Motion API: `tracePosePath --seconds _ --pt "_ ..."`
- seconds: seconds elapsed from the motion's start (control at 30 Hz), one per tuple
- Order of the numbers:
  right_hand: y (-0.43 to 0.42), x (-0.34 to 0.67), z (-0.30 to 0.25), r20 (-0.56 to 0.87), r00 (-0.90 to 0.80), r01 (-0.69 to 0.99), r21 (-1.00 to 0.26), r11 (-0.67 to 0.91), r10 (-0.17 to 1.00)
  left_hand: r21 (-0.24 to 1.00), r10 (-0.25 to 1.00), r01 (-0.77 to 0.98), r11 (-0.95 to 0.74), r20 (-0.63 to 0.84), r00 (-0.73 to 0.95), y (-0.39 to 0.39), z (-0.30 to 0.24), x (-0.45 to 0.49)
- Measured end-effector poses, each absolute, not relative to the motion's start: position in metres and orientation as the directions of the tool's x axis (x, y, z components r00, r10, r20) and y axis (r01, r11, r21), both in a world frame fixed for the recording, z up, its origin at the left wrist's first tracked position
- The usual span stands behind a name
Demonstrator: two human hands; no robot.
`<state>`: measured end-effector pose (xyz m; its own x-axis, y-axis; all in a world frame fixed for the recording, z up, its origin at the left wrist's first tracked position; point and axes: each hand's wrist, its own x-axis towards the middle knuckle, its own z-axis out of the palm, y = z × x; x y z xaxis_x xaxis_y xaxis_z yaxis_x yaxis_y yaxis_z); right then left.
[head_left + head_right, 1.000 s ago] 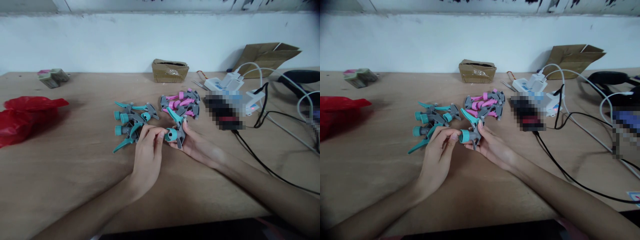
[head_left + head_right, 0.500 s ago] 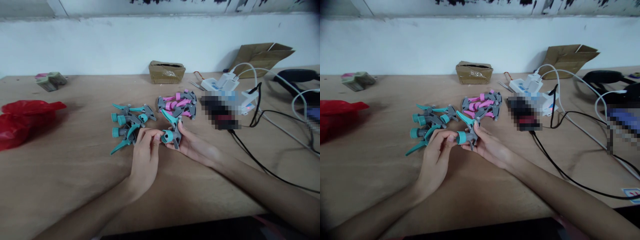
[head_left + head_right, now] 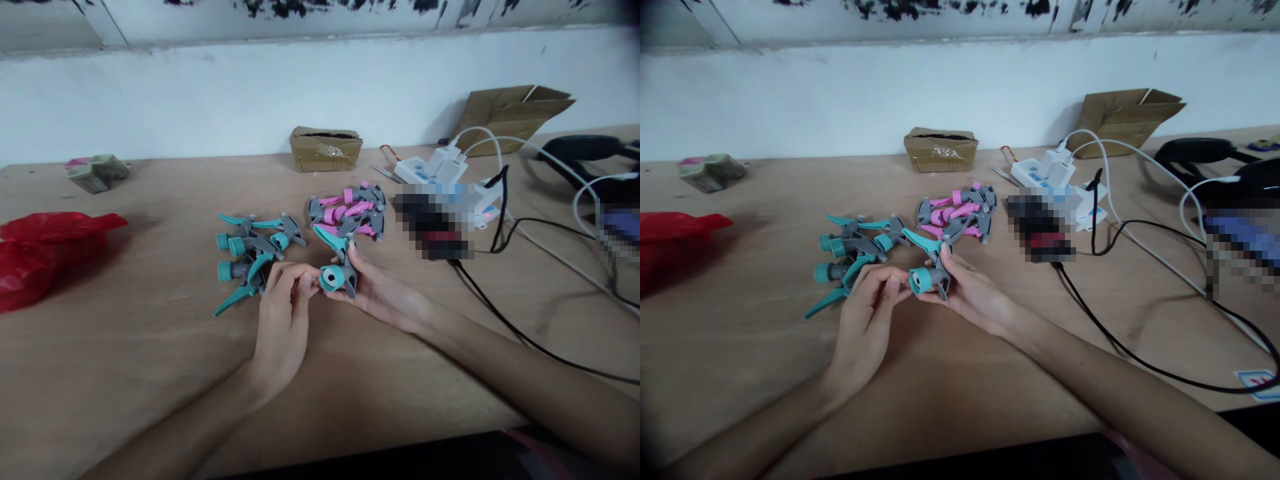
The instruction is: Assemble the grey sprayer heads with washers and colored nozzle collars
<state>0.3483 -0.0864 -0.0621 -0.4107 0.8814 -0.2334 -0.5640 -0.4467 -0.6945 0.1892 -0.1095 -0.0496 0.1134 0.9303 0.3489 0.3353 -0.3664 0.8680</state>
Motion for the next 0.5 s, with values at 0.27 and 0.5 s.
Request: tracePosePath --seconds 0.27,0.5 --pt "-0.0901 0.3442 -0.0596 -0.238 -0.318 -0.601 -0.698 -0.389 0.918 0.828 0.931 0.426 -0.365 0.330 0.156 -0.1086 -0.0429 0.1895" --pt "-0.0925 0.3428 -0.0591 -0.186 -0.288 -0.574 -0.752 -0.325 0.939 0.844 0.939 0.412 -0.343 0.314 0.138 -0.1043 -0.0477 0.1880"
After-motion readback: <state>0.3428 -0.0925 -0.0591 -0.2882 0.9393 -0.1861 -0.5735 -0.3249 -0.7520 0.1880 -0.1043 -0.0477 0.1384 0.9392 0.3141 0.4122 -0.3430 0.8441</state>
